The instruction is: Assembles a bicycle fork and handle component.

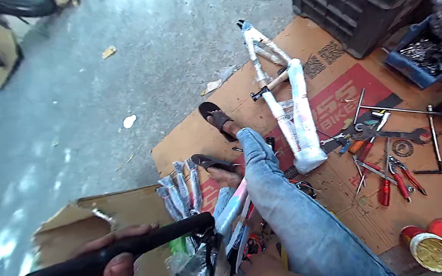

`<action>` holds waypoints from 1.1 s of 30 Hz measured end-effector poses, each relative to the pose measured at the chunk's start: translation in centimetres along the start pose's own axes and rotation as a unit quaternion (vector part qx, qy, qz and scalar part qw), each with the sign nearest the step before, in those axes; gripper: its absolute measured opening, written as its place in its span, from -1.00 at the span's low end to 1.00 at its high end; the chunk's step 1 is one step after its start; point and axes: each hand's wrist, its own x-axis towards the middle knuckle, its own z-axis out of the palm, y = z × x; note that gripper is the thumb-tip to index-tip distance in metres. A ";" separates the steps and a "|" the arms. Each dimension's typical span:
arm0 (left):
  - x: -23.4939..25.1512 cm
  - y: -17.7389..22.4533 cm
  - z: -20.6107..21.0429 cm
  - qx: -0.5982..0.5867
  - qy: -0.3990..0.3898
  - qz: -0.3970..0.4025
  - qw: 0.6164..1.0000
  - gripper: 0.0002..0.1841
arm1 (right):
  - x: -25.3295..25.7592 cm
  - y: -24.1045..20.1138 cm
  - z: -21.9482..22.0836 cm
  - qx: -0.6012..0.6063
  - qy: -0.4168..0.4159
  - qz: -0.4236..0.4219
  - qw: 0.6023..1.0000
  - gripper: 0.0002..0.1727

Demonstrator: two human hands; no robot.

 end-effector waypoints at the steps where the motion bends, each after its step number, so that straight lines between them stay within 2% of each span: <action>1: 0.2 0.2 -0.1 0.014 0.010 0.000 1.000 -0.64 | -0.1 0.2 -0.2 -0.003 -0.006 0.002 1.000 -0.39; 4: 0.1 0.5 0.1 0.041 0.030 -0.002 0.999 -0.55 | 0.0 0.6 0.4 -0.004 -0.020 0.013 1.000 -0.41; 8: 0.0 0.5 1.2 0.094 -0.009 0.025 0.995 -0.63 | -0.1 0.8 0.4 0.000 -0.021 0.050 0.999 -0.45; 10: 0.3 0.2 1.7 0.137 -0.036 0.064 0.988 -0.65 | -0.1 1.3 0.1 0.037 0.026 0.076 0.996 -0.41; 12: 0.9 -0.4 2.8 0.136 -0.035 0.092 0.986 -0.69 | -0.2 2.0 -0.3 0.108 0.129 0.077 0.983 -0.30; 14: 2.0 -0.6 4.2 0.119 -0.034 0.085 0.989 -0.72 | -0.2 2.6 -1.1 0.190 0.287 0.024 0.939 -0.25; 16: 3.2 -0.6 5.1 0.133 -0.046 0.067 0.988 -0.69 | 0.1 2.9 -2.6 0.277 0.413 -0.062 0.865 -0.28; 19: 5.1 -1.1 6.2 0.155 -0.078 0.046 0.984 -0.68 | -0.6 2.3 -6.7 0.347 0.499 -0.140 0.782 -0.26; 22: 6.2 -2.1 7.4 0.144 -0.098 0.054 0.983 -0.75 | -1.7 0.9 -12.2 0.343 0.532 -0.184 0.752 -0.21; 25: 6.4 -3.0 8.6 0.087 -0.110 0.057 0.988 -0.77 | -1.8 -1.0 -18.0 0.306 0.525 -0.200 0.768 -0.33; 28: 6.1 -3.7 8.6 0.001 -0.105 0.053 0.993 -0.81 | -0.9 -2.4 -23.0 0.239 0.458 -0.209 0.830 -0.38; 31: 4.9 -5.7 7.5 -0.052 -0.077 0.021 0.995 -0.84 | 1.2 -4.0 -24.7 0.137 0.382 -0.196 0.893 -0.60; 33: 3.9 -6.8 7.3 -0.090 -0.073 -0.013 0.993 -0.82 | 3.4 -4.5 -24.3 0.127 0.358 -0.206 0.902 -0.66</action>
